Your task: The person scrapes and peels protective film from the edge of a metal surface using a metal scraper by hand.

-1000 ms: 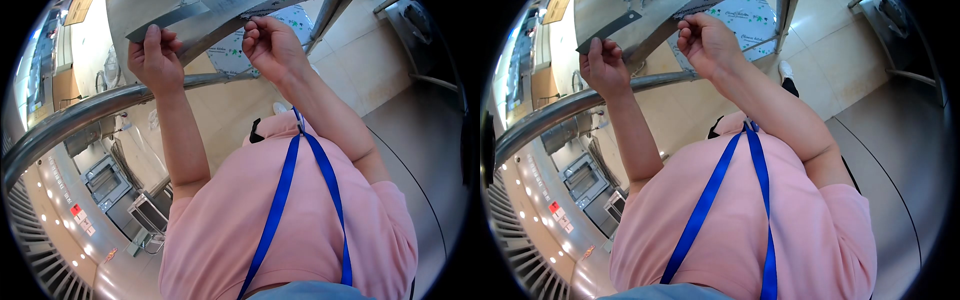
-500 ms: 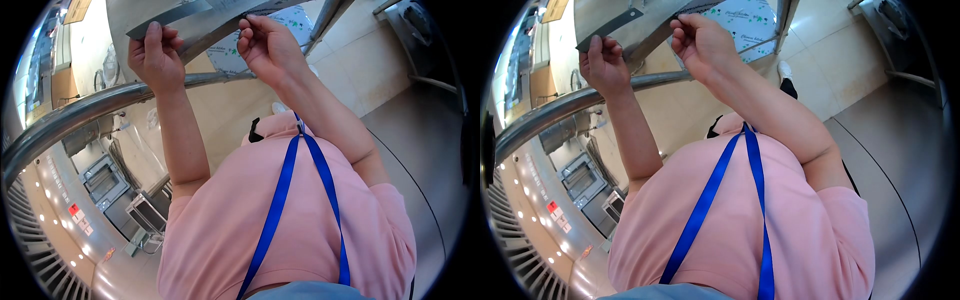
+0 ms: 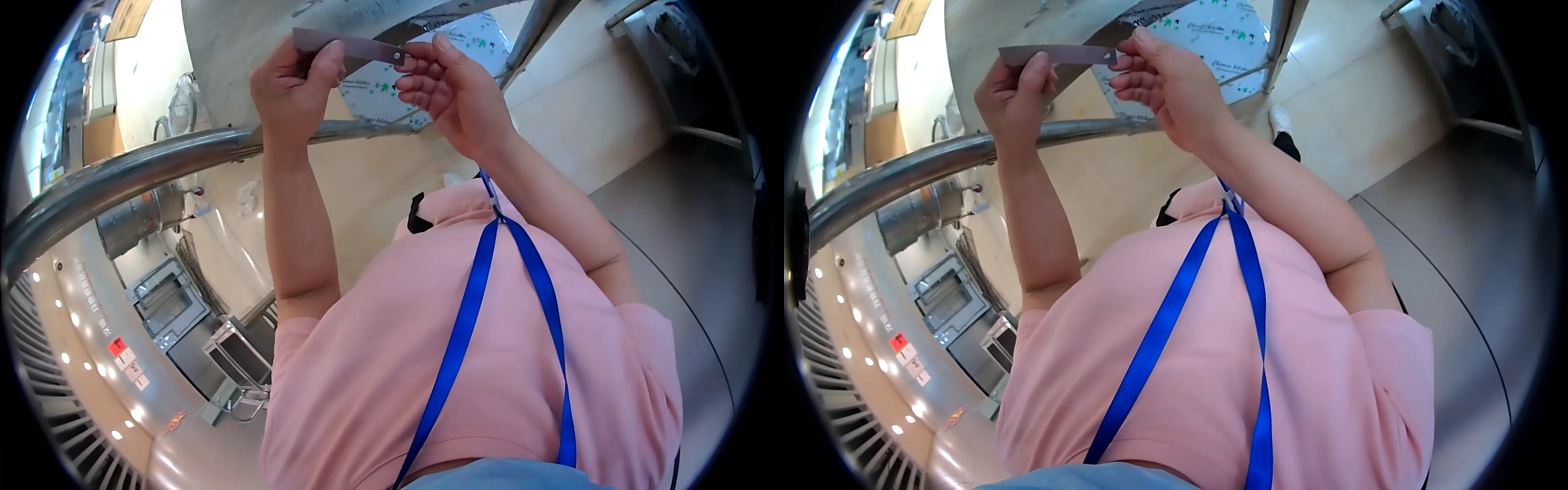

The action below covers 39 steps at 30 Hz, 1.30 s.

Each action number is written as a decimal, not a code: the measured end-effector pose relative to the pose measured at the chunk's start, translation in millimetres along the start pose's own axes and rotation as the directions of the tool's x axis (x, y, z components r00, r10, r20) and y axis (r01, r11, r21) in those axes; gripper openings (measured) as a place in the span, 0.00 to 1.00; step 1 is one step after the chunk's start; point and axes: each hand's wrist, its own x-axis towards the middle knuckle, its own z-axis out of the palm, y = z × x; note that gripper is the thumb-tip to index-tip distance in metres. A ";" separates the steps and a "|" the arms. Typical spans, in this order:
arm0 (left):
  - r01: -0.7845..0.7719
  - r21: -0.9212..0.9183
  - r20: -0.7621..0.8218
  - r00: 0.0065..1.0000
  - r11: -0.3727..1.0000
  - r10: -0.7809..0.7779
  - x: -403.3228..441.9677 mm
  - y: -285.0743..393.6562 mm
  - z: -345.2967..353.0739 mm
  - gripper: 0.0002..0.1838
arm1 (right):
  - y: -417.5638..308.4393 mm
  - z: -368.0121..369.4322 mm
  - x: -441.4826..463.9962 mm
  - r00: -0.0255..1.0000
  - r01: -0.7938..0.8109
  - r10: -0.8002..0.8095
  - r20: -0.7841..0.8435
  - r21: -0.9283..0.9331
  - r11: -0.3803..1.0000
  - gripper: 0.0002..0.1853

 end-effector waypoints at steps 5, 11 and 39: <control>0.003 0.092 -0.012 1.000 0.996 -0.002 4.2 0.4 12.3 0.03 | 13.5 -13.6 11.5 0.991 0.121 -0.112 0.077 -0.139 0.983 0.10; -0.147 0.297 0.035 0.989 0.943 0.144 20.0 5.3 30.8 0.05 | 16.6 -23.0 36.0 0.991 0.088 -0.093 0.095 0.046 0.995 0.07; -0.384 0.595 0.146 0.915 0.706 0.376 33.6 29.2 59.5 0.06 | -8.2 0.2 22.5 1.000 0.027 -0.030 0.007 0.268 0.963 0.06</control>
